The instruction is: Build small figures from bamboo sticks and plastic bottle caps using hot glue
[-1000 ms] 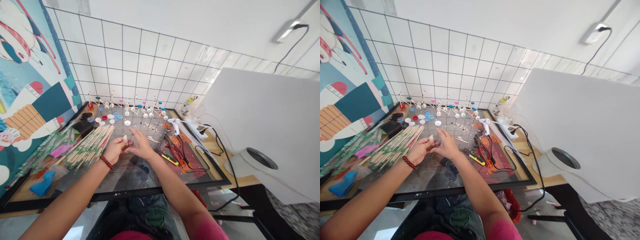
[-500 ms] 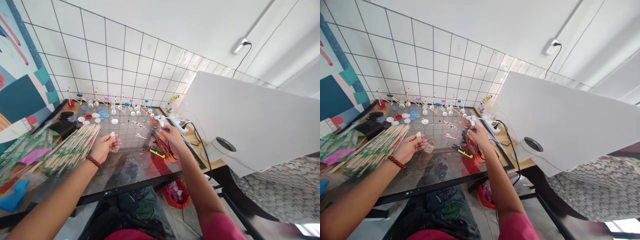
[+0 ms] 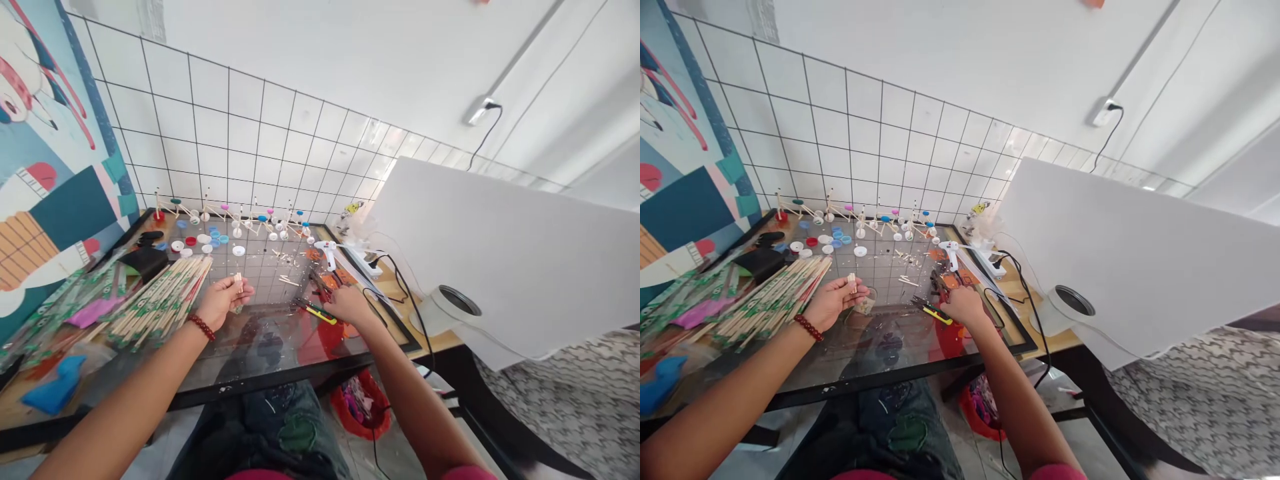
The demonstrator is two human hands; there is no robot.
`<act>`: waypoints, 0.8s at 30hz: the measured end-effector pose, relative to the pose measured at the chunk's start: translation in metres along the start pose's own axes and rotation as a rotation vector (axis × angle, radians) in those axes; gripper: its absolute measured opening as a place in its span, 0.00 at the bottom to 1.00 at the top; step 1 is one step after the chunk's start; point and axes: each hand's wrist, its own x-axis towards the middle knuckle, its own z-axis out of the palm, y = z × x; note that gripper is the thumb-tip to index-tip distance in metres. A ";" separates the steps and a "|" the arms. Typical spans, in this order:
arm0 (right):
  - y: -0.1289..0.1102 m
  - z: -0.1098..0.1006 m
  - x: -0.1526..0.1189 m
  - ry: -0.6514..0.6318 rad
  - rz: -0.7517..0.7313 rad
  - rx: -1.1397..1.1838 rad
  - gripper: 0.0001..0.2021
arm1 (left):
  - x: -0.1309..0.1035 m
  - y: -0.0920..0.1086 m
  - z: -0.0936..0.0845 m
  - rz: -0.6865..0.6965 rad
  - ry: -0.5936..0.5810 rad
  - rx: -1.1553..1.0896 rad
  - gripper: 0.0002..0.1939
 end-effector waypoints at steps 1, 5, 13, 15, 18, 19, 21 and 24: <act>-0.002 0.000 0.001 0.014 0.014 0.015 0.18 | 0.000 0.000 0.000 0.001 -0.008 0.000 0.05; -0.003 -0.005 0.004 0.049 0.048 0.080 0.25 | 0.000 0.000 -0.002 0.004 -0.035 0.012 0.07; -0.005 -0.013 0.019 0.175 0.036 0.110 0.22 | 0.000 -0.001 -0.004 -0.022 -0.066 0.019 0.05; -0.009 -0.016 0.022 0.209 -0.037 0.090 0.19 | 0.000 -0.001 -0.004 -0.027 -0.074 0.024 0.07; -0.015 -0.020 0.026 0.220 -0.145 0.159 0.15 | 0.000 -0.002 -0.005 -0.030 -0.084 0.034 0.06; -0.017 -0.021 0.026 0.212 -0.175 0.225 0.14 | 0.001 -0.002 -0.005 -0.025 -0.086 0.036 0.04; -0.021 -0.022 0.028 0.129 -0.219 0.454 0.14 | 0.002 -0.003 -0.005 -0.001 -0.083 0.036 0.03; -0.031 -0.019 0.025 -0.151 -0.274 0.957 0.21 | 0.003 -0.003 -0.007 0.031 -0.071 0.038 0.07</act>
